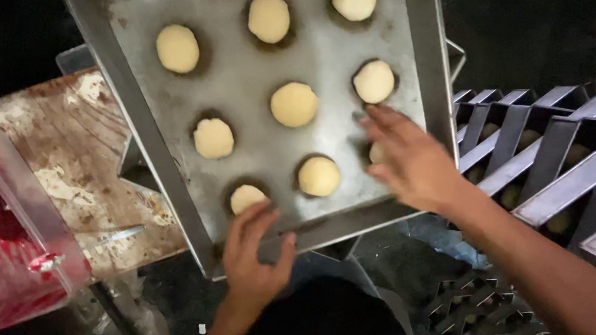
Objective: The person prepares bread dough by filling small rounds of dough with a red jam using a spoon, closing the dough around the filling, and then arranging the filled dough balls into a metal baking tray.
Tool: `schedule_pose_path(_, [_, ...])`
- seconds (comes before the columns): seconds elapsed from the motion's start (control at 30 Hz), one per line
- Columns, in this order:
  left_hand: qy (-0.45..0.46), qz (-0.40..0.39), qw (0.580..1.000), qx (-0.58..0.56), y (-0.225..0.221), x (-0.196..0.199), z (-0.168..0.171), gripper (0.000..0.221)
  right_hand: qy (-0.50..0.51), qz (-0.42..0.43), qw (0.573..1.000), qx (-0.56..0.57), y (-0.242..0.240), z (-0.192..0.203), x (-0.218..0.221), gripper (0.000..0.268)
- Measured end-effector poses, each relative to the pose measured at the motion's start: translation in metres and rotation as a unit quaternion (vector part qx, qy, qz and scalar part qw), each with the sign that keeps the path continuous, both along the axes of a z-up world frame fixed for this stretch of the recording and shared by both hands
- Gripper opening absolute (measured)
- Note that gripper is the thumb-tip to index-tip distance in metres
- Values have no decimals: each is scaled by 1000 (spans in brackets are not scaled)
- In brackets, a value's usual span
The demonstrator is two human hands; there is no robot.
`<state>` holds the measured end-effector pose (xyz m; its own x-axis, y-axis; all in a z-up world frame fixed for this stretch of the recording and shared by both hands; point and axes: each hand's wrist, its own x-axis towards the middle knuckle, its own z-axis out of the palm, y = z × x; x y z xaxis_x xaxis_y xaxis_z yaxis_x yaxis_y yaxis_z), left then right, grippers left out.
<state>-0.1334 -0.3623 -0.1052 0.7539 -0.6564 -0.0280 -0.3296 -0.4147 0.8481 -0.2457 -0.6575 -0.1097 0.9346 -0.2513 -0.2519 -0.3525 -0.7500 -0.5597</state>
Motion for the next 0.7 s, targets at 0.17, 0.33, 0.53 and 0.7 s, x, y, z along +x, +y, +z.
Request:
schedule_pose_path(0.17, [-15,-1,999,-49,-6,2,5,36,-139,-39,986,-79,-3,1,3,88])
schedule_pose_path(0.33, [-25,-8,998,-60,-7,3,6,32,-46,59,991,-115,13,-53,23,98])
schedule_pose_path(0.53, [46,29,992,-116,10,-10,-14,7,-58,49,987,-139,11,-36,29,94])
schedule_pose_path(0.7, [17,62,981,-185,20,-20,-5,6,58,56,991,-104,71,-3,36,53])
